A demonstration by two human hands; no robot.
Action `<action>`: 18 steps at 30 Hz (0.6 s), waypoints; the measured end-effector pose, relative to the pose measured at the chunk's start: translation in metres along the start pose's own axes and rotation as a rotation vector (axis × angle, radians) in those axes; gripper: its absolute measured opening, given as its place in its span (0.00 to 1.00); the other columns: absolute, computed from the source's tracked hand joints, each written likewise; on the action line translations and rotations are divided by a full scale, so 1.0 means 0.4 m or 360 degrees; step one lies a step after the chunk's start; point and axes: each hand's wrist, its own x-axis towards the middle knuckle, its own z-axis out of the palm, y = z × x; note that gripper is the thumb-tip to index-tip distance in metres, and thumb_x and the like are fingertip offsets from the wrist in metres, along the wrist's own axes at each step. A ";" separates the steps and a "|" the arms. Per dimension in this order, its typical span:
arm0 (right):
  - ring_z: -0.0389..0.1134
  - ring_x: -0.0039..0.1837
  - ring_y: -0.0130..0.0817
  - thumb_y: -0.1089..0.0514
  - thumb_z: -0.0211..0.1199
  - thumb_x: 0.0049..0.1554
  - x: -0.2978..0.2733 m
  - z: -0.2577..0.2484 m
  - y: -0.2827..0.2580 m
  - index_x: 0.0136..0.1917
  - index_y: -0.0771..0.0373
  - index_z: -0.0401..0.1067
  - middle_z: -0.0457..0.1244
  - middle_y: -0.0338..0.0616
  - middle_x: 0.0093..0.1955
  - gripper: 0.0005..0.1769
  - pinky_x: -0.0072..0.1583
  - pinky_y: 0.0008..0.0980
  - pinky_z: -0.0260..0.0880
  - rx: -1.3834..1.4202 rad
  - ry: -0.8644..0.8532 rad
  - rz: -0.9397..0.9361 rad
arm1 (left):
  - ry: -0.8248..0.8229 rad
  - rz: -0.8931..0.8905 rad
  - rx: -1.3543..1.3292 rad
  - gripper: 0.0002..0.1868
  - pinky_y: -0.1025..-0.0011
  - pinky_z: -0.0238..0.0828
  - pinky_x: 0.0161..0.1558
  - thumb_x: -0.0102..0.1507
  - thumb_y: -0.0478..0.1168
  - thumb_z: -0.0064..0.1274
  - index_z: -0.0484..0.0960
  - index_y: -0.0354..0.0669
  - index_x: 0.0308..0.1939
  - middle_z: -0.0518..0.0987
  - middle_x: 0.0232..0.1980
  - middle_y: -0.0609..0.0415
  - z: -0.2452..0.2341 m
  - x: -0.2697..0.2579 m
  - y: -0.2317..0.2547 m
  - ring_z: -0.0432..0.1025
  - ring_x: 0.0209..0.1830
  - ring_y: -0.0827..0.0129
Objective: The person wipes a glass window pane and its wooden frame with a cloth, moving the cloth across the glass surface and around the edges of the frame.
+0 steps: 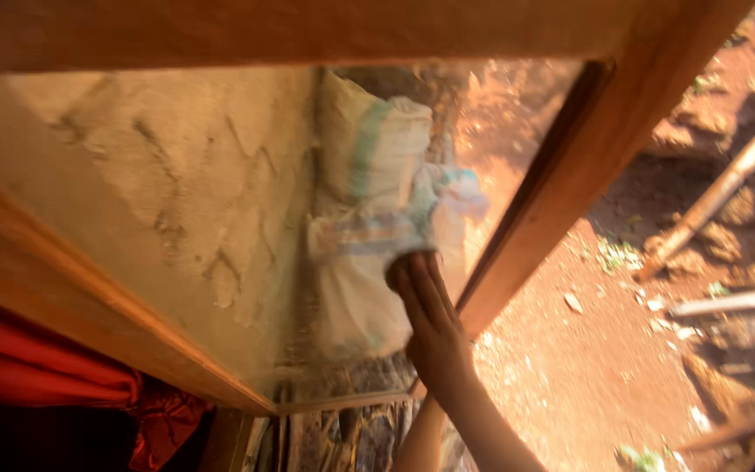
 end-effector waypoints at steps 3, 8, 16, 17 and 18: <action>0.63 0.70 0.46 0.76 0.58 0.48 -0.132 -0.018 0.030 0.72 0.61 0.64 0.54 0.52 0.81 0.39 0.60 0.38 0.69 0.0221 -0.0092 0.0876 | 0.0045 -0.0014 0.0159 0.23 0.63 0.72 0.60 0.72 0.48 0.44 0.72 0.41 0.68 0.80 0.58 0.47 -0.045 -0.078 0.078 0.76 0.58 0.61; 0.56 0.77 0.56 0.68 0.62 0.54 -0.174 -0.082 -0.032 0.73 0.72 0.60 0.53 0.63 0.77 0.34 0.69 0.43 0.63 -0.0095 0.0358 0.0696 | 0.0783 0.0285 0.0920 0.22 0.62 0.73 0.60 0.72 0.47 0.44 0.72 0.42 0.68 0.80 0.56 0.48 -0.186 -0.261 0.278 0.76 0.57 0.61; 0.55 0.83 0.59 0.70 0.54 0.68 0.007 -0.017 -0.100 0.79 0.66 0.58 0.51 0.65 0.82 0.27 0.79 0.44 0.64 0.0127 0.0653 0.0153 | 0.1407 0.1220 0.1493 0.34 0.35 0.31 0.79 0.74 0.44 0.40 0.50 0.32 0.80 0.48 0.84 0.34 -0.308 -0.292 0.581 0.38 0.85 0.34; 0.56 0.82 0.59 0.68 0.61 0.69 0.048 -0.009 -0.095 0.78 0.64 0.60 0.52 0.64 0.81 0.26 0.79 0.46 0.63 0.0073 0.0670 0.0140 | 0.1397 0.1190 0.1573 0.34 0.36 0.29 0.79 0.74 0.45 0.40 0.50 0.34 0.81 0.47 0.84 0.36 -0.323 -0.283 0.608 0.37 0.85 0.35; 0.55 0.83 0.60 0.67 0.60 0.71 0.085 -0.015 -0.084 0.79 0.65 0.60 0.50 0.65 0.82 0.26 0.80 0.47 0.61 0.0053 0.0697 0.0045 | 0.1386 0.1159 0.1652 0.34 0.36 0.28 0.80 0.74 0.46 0.39 0.50 0.36 0.81 0.47 0.85 0.37 -0.347 -0.280 0.632 0.36 0.85 0.36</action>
